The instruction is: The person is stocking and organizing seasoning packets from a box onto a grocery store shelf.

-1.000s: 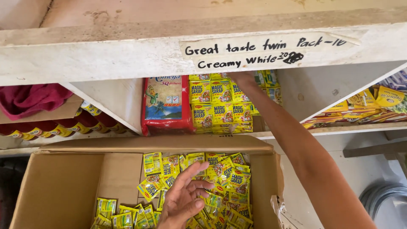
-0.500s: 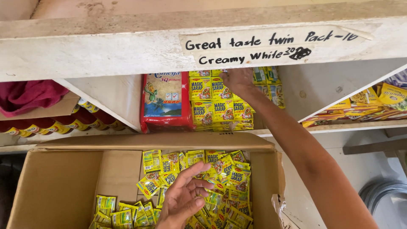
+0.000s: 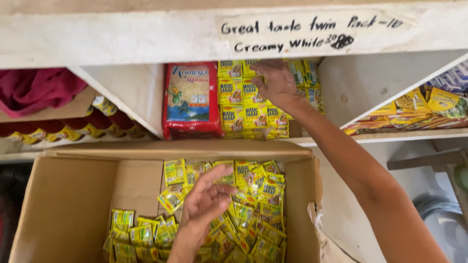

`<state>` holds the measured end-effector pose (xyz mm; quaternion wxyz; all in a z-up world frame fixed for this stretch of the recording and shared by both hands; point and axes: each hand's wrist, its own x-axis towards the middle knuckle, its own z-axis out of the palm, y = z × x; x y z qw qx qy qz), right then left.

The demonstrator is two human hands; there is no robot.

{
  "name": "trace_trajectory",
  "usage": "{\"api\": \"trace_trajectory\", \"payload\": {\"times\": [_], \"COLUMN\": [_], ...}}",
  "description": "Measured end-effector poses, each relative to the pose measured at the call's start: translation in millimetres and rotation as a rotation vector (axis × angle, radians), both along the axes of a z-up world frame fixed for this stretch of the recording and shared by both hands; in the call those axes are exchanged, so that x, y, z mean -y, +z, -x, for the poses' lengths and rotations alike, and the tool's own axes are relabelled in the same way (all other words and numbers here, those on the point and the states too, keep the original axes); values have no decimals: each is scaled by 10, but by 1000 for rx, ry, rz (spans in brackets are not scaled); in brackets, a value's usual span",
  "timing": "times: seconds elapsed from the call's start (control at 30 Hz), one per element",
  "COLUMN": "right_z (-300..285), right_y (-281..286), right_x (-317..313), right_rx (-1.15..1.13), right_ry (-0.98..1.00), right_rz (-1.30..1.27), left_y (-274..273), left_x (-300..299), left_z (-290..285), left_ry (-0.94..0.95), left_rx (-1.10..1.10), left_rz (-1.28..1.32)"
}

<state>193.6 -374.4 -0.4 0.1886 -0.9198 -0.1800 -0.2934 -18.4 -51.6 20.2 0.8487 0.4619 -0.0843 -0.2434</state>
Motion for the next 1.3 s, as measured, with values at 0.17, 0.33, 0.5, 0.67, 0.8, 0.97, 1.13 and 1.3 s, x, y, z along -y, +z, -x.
{"api": "trace_trajectory", "payload": {"times": [0.17,0.33,0.5,0.67,0.8,0.97,1.13,1.3], "right_z": [695,1514,2014,1808,1720,1774,1783,1799], "right_y": [566,1032,1226,428,199,394,437,529], "right_x": [-367,-1056,-1746,-1757,-1625,-1700,-1666,-1670], "right_rx": [-125,-157,-614,-654,-693,-740,-702,-679], "right_ry": [180,339,569,557,437,495,574,582], "right_rz": [-11,-132,-112,19,171,141,94,29], "left_y": [90,-135,-669,-1194,-1113,-1484,-2929,-1989], "left_x": [-115,-396,-768,-777,-597,-1147,-2333,-1956], "left_z": [-62,-255,-429,-508,-455,-467,-397,-250], "left_ry": [144,448,695,737,565,642,868,698], "left_rx": [2,119,307,428,302,-174,-746,-931], "left_rz": [-79,-425,-603,-1013,-1461,-1660,-1804,-1650]}}
